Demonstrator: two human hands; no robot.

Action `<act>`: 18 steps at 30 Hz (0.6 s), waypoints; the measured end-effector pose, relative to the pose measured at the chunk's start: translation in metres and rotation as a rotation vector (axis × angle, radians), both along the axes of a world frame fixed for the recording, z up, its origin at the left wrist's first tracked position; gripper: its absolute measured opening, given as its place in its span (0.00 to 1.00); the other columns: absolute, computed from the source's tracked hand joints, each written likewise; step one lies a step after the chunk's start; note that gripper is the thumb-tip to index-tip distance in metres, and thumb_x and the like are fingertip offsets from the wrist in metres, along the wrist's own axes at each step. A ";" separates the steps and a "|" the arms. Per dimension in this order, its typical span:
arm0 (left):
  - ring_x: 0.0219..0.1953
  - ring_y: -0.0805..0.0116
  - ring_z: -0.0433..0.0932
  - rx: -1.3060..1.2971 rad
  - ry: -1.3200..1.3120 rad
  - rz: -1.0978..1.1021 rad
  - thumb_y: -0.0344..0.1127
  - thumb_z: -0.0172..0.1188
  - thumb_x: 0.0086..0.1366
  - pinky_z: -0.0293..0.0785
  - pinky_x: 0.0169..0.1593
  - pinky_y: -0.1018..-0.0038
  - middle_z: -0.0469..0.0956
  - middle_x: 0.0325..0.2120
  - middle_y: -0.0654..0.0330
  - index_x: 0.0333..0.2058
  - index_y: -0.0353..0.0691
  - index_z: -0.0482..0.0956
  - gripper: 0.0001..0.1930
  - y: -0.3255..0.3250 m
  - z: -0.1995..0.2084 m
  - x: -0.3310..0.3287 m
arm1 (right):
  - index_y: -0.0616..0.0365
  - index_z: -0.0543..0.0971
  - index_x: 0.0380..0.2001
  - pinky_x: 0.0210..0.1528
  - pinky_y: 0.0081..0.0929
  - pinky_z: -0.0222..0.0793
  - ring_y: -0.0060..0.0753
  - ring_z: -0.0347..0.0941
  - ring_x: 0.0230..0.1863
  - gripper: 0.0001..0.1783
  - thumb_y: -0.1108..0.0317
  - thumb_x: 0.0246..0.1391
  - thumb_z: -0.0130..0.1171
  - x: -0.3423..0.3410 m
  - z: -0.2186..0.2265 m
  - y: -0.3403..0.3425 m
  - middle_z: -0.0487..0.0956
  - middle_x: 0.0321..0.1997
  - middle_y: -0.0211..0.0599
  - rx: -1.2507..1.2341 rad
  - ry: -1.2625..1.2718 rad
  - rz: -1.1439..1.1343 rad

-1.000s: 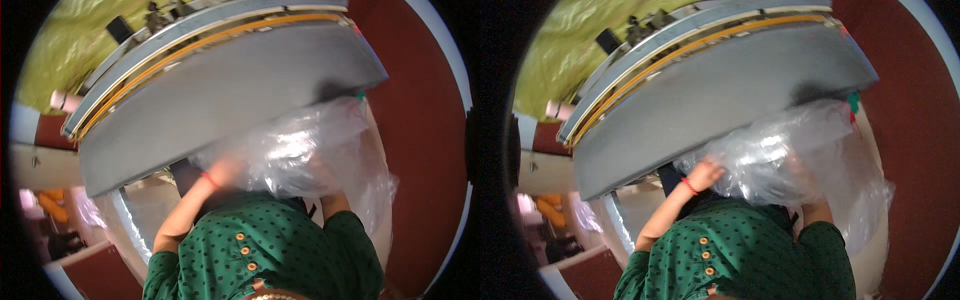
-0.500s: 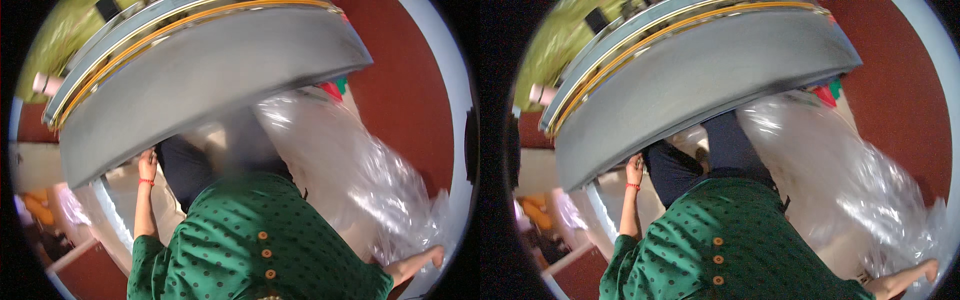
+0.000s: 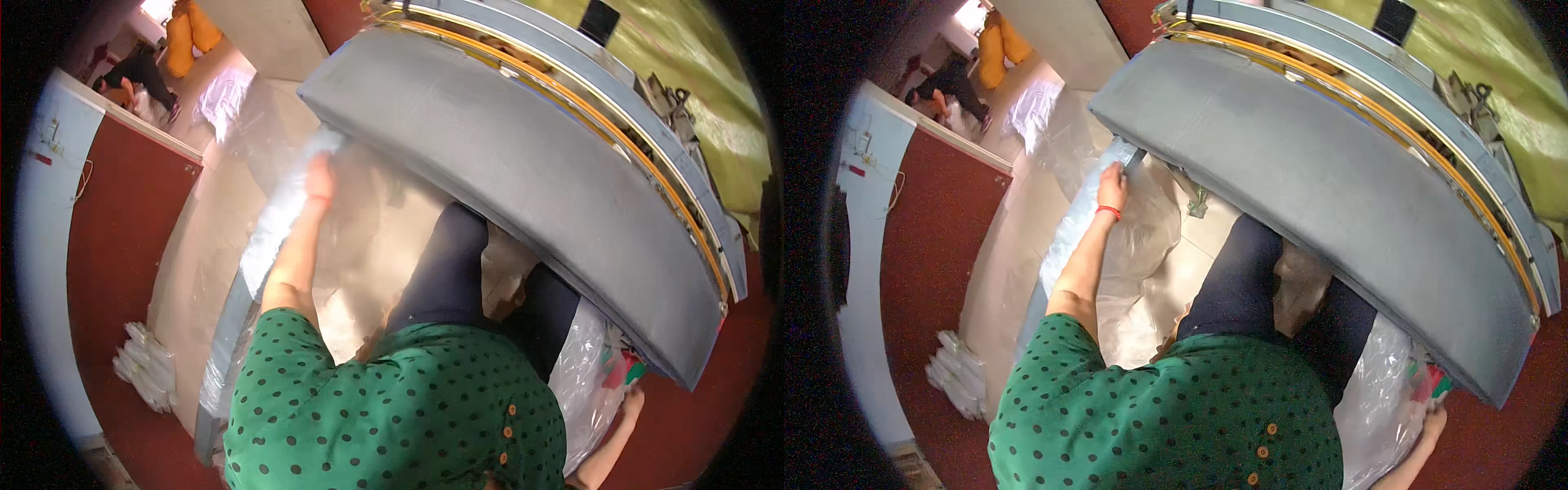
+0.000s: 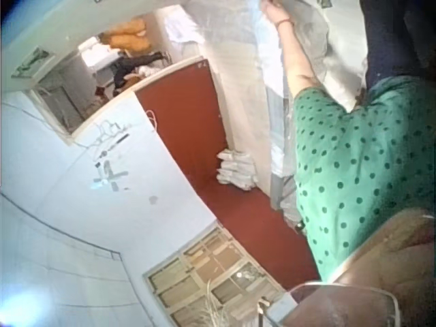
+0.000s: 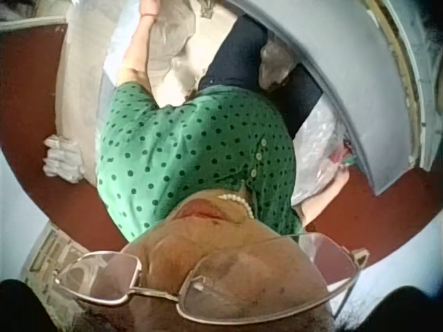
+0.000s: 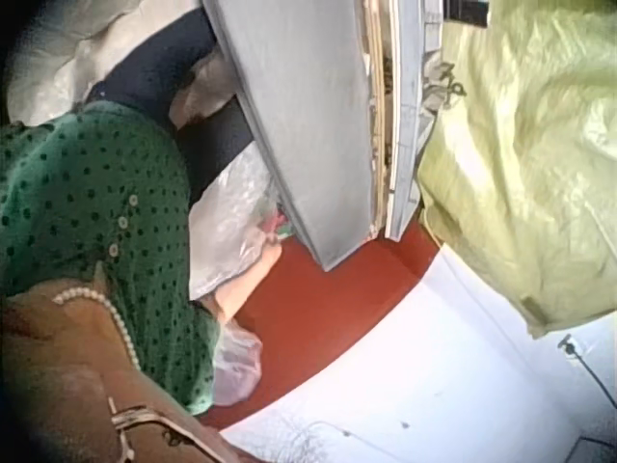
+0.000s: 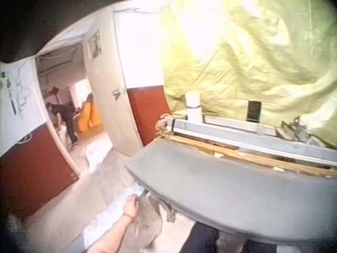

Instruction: The operator is pulling plastic film over a heat-sealing machine and adjusting it to create or seal plastic products.

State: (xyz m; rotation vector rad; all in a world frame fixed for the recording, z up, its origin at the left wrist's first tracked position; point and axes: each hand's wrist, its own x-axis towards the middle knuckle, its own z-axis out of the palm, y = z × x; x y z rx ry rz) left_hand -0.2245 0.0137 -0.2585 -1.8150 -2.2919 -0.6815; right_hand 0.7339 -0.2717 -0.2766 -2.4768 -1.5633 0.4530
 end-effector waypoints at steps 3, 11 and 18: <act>0.52 0.50 0.62 -0.070 0.019 0.086 0.25 0.48 0.51 0.58 0.55 0.66 0.65 0.48 0.46 0.44 0.35 0.68 0.19 -0.005 -0.053 -0.062 | 0.62 0.74 0.36 0.41 0.39 0.64 0.54 0.69 0.40 0.14 0.70 0.44 0.53 -0.165 0.099 0.130 0.74 0.36 0.54 -0.141 -0.175 0.245; 0.32 0.57 0.74 -0.110 -0.120 0.295 0.27 0.51 0.51 0.70 0.37 0.67 0.75 0.30 0.51 0.27 0.36 0.74 0.05 -0.088 -0.015 -0.062 | 0.58 0.73 0.41 0.40 0.37 0.67 0.48 0.70 0.40 0.19 0.67 0.42 0.58 -0.350 0.127 0.195 0.74 0.39 0.46 -0.284 0.069 0.841; 0.33 0.68 0.73 0.576 -0.679 0.102 0.24 0.54 0.53 0.68 0.39 0.76 0.74 0.29 0.57 0.26 0.35 0.71 0.02 -0.123 0.124 0.013 | 0.56 0.71 0.43 0.39 0.37 0.67 0.47 0.71 0.37 0.19 0.65 0.44 0.55 -0.451 0.134 0.245 0.74 0.37 0.44 -0.128 0.152 1.206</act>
